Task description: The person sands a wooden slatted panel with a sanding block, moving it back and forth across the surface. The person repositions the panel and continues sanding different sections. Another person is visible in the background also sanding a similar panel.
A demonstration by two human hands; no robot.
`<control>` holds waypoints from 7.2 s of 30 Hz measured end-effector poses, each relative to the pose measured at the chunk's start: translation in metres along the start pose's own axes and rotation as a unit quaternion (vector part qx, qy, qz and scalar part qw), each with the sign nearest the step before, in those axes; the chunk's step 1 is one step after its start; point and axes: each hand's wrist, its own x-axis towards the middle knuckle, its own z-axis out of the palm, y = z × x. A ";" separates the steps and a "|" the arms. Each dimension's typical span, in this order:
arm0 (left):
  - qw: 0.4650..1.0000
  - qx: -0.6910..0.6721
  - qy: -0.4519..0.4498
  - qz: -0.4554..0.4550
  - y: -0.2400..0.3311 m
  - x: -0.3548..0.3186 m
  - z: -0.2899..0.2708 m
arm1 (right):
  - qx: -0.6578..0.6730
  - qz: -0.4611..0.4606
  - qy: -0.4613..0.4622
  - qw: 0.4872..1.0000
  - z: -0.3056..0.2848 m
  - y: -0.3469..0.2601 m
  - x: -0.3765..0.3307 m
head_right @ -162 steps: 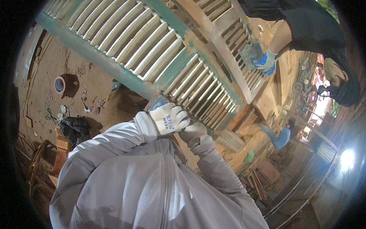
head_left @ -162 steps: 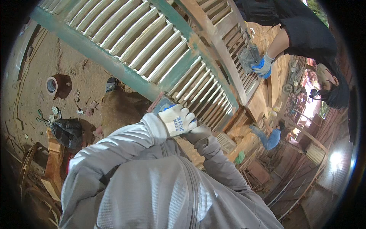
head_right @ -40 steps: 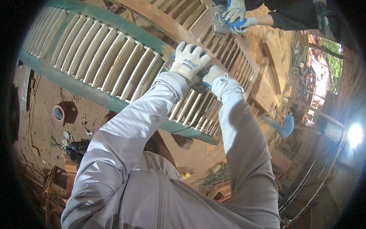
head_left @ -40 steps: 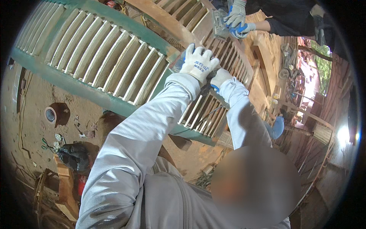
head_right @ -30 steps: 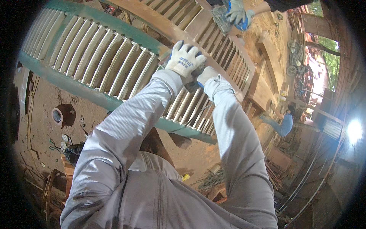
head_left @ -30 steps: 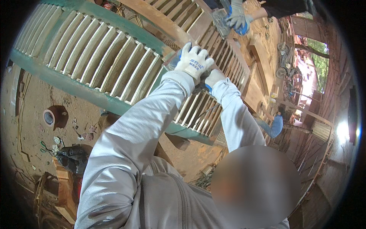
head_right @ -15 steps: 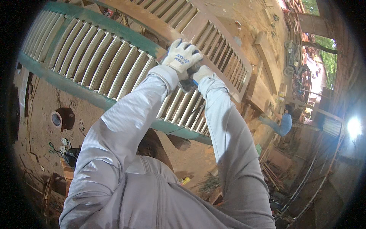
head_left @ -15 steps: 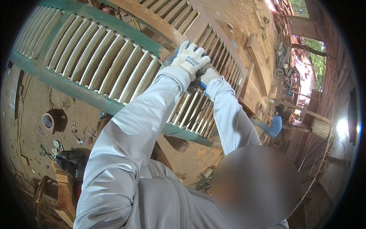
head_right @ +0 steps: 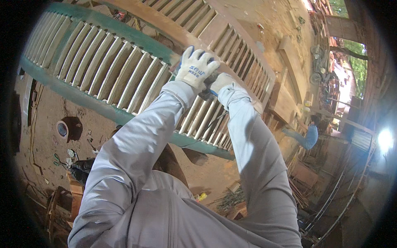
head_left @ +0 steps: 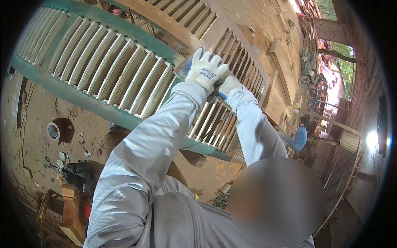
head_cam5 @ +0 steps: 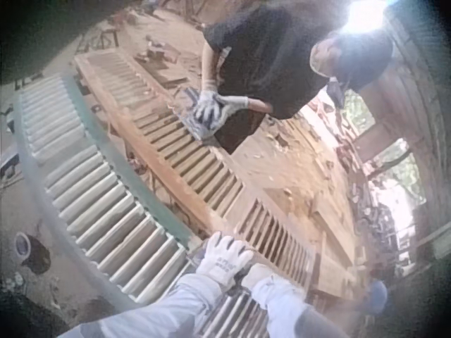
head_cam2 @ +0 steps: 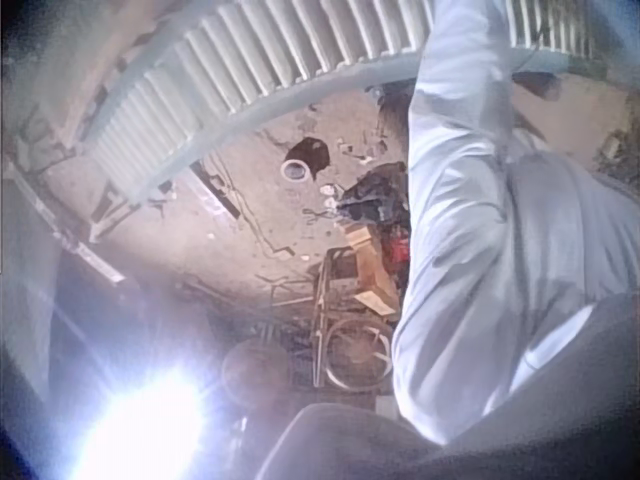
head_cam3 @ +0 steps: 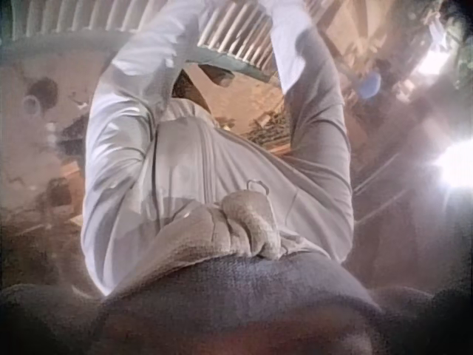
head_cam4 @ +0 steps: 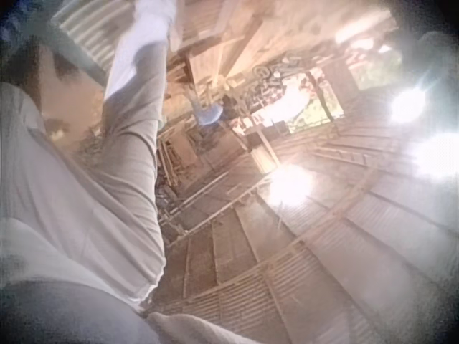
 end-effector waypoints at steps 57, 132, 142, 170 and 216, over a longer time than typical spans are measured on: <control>0.953 0.292 0.070 -0.051 -0.221 0.027 -0.152 | 0.015 -0.196 0.030 0.980 -0.096 -0.266 0.144; 0.984 0.169 -0.039 0.051 -0.030 0.069 -0.054 | 0.182 -0.066 0.144 0.971 -0.010 -0.050 0.015; 0.990 0.126 -0.008 0.064 -0.027 0.056 -0.044 | 0.197 -0.105 0.155 0.962 0.012 -0.040 0.016; 0.988 0.069 0.035 -0.131 -0.166 0.068 -0.117 | 0.006 -0.106 0.063 0.992 -0.082 -0.173 0.086; 0.981 0.070 0.154 -0.099 -0.402 0.054 -0.268 | 0.034 -0.108 0.114 0.987 -0.156 -0.440 0.157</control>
